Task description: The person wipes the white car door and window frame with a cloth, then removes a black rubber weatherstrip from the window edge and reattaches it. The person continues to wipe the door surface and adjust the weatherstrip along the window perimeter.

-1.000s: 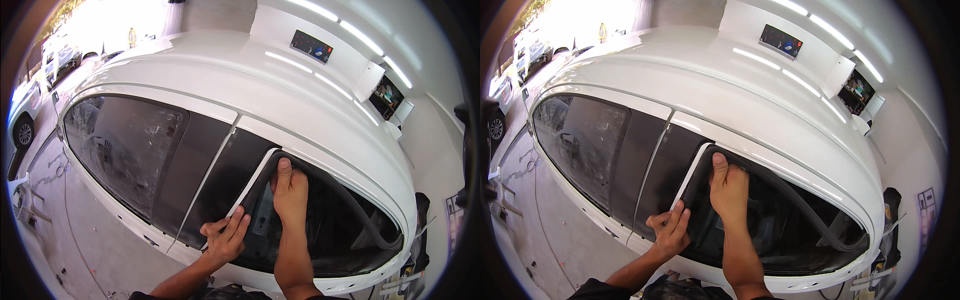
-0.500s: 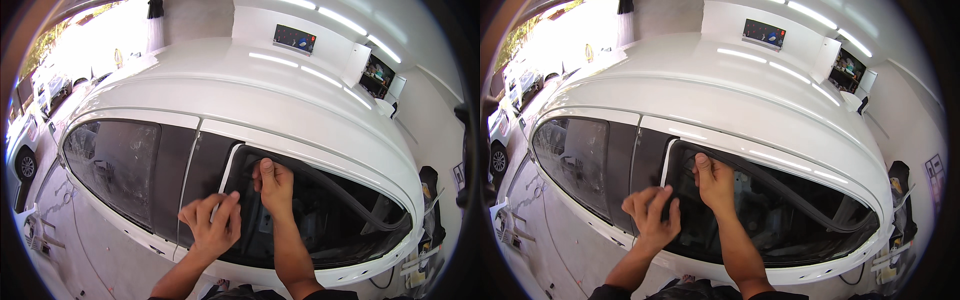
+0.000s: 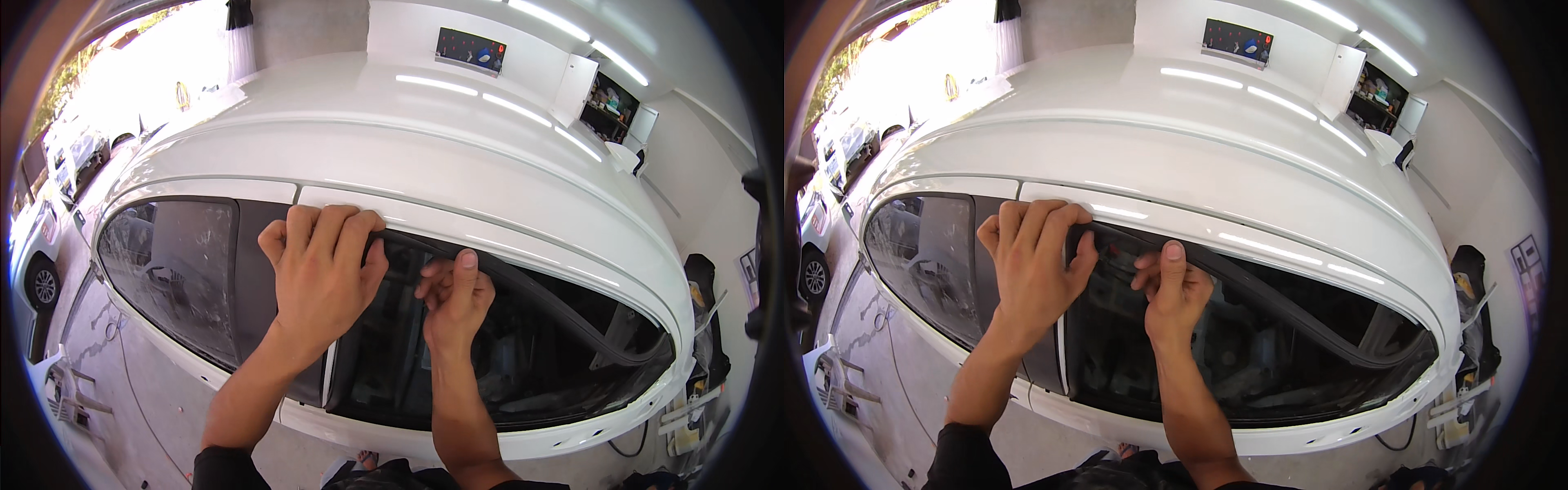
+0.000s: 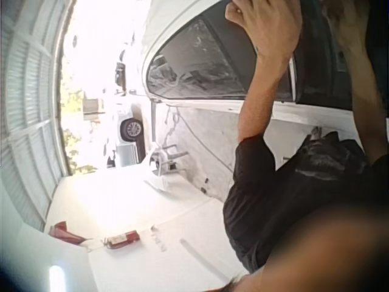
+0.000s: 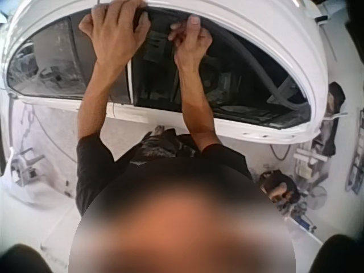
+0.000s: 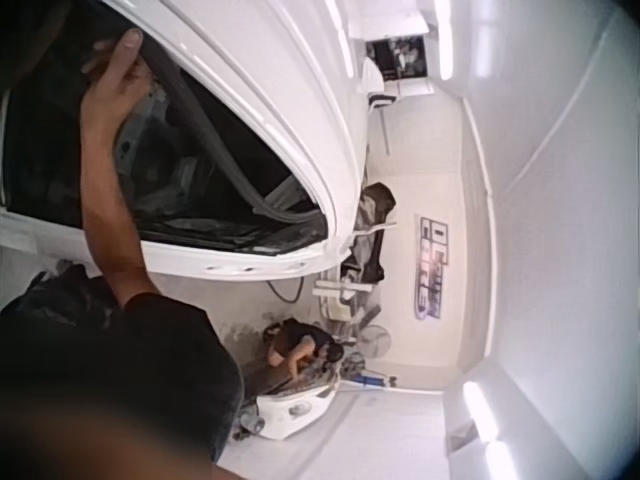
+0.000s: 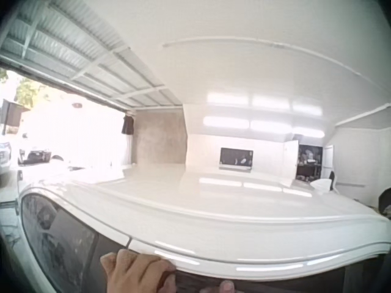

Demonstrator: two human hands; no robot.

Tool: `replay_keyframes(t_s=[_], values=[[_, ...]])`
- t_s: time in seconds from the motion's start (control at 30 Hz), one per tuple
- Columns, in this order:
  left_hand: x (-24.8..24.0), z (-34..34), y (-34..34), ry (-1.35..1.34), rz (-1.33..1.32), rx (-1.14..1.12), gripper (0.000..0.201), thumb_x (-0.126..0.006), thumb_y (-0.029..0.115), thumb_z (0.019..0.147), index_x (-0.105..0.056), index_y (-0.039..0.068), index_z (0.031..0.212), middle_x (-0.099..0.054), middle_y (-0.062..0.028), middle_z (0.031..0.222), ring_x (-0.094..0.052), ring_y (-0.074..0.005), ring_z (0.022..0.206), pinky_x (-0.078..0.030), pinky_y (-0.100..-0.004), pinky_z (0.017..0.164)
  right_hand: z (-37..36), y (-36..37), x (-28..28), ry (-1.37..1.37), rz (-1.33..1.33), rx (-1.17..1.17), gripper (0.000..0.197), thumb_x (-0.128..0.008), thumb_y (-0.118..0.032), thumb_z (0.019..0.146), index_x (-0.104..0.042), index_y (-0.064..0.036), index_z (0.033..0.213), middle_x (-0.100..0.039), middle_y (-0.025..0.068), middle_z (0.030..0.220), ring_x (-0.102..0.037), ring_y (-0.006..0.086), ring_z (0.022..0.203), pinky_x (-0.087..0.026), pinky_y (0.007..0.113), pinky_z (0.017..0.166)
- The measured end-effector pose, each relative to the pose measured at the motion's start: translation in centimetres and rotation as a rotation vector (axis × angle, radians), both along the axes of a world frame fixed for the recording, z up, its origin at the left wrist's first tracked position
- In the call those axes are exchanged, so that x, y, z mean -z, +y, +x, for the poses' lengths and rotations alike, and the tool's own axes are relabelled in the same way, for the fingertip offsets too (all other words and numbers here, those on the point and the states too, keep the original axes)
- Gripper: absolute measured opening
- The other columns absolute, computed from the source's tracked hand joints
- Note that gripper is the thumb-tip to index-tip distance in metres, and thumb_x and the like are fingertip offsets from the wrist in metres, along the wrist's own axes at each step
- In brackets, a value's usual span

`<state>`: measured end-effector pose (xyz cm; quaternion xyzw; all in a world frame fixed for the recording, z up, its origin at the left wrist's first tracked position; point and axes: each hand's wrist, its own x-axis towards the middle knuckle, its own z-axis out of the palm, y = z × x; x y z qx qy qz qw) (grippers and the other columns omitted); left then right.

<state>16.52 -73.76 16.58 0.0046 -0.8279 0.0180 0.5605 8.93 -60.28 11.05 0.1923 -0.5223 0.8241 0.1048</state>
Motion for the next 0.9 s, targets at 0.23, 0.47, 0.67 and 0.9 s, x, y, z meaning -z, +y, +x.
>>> replay_keyframes(t_s=[0.23,0.47,0.67,0.9], values=[[0.8,-0.4,-0.8,0.058,-0.008,0.03,0.029,-0.08,0.011,0.073,-0.069,0.018,0.099,-0.065,0.0059,0.099,-0.053,-0.019,0.092,-0.029,-0.0389,0.087,0.6,-2.9,-0.1,-0.158,-0.373,-0.035,0.051,-0.065,-0.05,0.098,-0.06,-0.003,0.078,-0.064,0.0067,0.068,-0.057,0.0133,0.049,-0.035,0.023,0.042],[1.5,-1.1,-0.3,0.198,-0.023,-0.034,0.023,-0.082,0.013,0.071,-0.072,0.02,0.091,-0.062,0.0062,0.092,-0.05,-0.0186,0.089,-0.027,-0.0383,0.086,-0.8,0.7,-0.6,0.05,0.137,-0.088,0.059,-0.058,-0.053,0.101,-0.067,0.0012,0.078,-0.067,0.0075,0.069,-0.059,0.0121,0.051,-0.036,0.024,0.043],[1.3,-0.4,-0.3,0.068,0.09,-0.032,0.022,-0.082,0.009,0.071,-0.073,0.019,0.088,-0.062,0.0074,0.085,-0.048,-0.0172,0.082,-0.027,-0.0368,0.082,-0.3,0.1,-1.6,-0.074,0.137,-0.146,0.04,-0.069,-0.035,0.099,-0.069,0.0038,0.091,-0.069,0.0088,0.071,-0.059,0.0122,0.05,-0.039,0.022,0.044],[2.8,-1.6,0.9,0.193,0.271,-0.063,0.023,-0.083,0.018,0.077,-0.069,0.016,0.094,-0.06,0.0053,0.086,-0.051,-0.0179,0.081,-0.028,-0.0371,0.081,-1.7,0.9,-1.4,0.001,0.24,-0.246,0.037,-0.069,-0.034,0.099,-0.071,0.0023,0.098,-0.071,0.0088,0.076,-0.062,0.0125,0.057,-0.043,0.023,0.05]])
